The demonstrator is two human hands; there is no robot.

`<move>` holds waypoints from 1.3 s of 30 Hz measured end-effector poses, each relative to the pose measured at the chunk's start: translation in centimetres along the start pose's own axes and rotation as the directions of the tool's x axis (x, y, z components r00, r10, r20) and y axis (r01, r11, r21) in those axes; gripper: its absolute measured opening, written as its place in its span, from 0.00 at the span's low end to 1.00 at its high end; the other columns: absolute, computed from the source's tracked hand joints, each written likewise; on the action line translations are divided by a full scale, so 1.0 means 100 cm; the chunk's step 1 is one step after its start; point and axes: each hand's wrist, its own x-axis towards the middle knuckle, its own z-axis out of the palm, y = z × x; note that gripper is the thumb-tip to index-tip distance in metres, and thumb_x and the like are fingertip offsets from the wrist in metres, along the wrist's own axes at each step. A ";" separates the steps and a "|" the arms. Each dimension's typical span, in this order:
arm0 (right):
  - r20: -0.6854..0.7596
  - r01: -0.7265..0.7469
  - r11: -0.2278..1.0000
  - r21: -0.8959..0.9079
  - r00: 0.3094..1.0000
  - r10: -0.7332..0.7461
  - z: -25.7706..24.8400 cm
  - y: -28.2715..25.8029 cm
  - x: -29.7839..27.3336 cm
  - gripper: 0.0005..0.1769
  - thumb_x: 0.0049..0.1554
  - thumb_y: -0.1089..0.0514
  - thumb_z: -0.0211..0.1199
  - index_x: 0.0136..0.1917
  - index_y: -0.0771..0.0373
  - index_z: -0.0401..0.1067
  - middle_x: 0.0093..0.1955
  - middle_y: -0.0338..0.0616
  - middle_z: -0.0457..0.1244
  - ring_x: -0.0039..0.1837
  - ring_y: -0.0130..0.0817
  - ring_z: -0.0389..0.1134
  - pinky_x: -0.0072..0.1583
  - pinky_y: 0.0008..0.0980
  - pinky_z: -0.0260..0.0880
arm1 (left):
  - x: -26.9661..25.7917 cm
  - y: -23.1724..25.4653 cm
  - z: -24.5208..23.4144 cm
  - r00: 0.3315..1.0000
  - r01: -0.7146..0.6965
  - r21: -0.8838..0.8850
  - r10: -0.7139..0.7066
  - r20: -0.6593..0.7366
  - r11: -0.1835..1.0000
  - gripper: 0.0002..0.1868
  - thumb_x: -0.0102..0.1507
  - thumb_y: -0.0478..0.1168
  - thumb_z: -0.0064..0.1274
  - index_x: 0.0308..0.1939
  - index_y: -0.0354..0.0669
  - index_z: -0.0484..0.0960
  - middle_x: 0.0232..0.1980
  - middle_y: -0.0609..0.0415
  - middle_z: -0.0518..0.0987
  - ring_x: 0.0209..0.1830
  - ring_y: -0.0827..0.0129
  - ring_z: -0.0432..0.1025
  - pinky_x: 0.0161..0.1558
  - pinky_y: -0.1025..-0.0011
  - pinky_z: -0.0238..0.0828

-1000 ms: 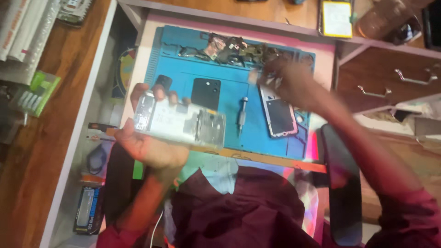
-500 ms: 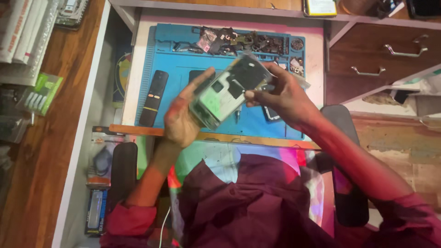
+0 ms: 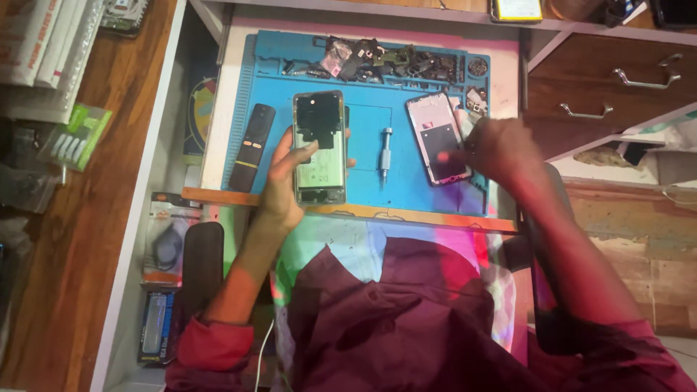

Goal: The person removes a protective film from a smartphone back cover and then uses a heat gun to apply heat to the internal components of a disassembled phone. The person also handles a screwdriver and wipes the phone with a cloth.

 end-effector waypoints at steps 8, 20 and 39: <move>-0.007 0.063 0.997 0.045 0.998 -0.063 0.016 0.009 0.007 0.42 0.39 0.32 0.83 0.46 0.73 0.76 0.41 0.63 0.70 0.47 0.56 0.74 0.50 0.48 0.75 | -0.001 -0.012 0.007 0.998 0.022 0.074 -0.017 -0.065 0.997 0.25 0.67 0.38 0.48 0.68 0.38 0.67 0.61 0.37 0.79 0.50 0.46 0.81 0.50 0.59 0.82; -0.162 0.232 0.790 0.568 0.972 -0.168 -0.018 -0.002 -0.005 0.37 0.48 0.56 0.78 0.66 0.66 0.67 0.44 0.46 0.70 0.46 0.31 0.73 0.45 0.36 0.74 | 0.000 -0.014 0.005 0.996 0.013 0.069 -0.008 -0.085 0.998 0.25 0.66 0.38 0.48 0.67 0.38 0.67 0.59 0.39 0.79 0.49 0.47 0.81 0.47 0.59 0.82; -0.156 0.238 0.290 0.927 0.947 -0.280 -0.043 -0.034 -0.058 0.09 0.63 0.60 0.66 0.54 0.68 0.77 0.43 0.40 0.68 0.42 0.24 0.68 0.39 0.27 0.71 | -0.007 -0.074 -0.031 0.993 -0.111 0.125 0.106 0.049 0.986 0.19 0.74 0.39 0.62 0.59 0.26 0.73 0.54 0.47 0.74 0.58 0.65 0.68 0.66 0.69 0.67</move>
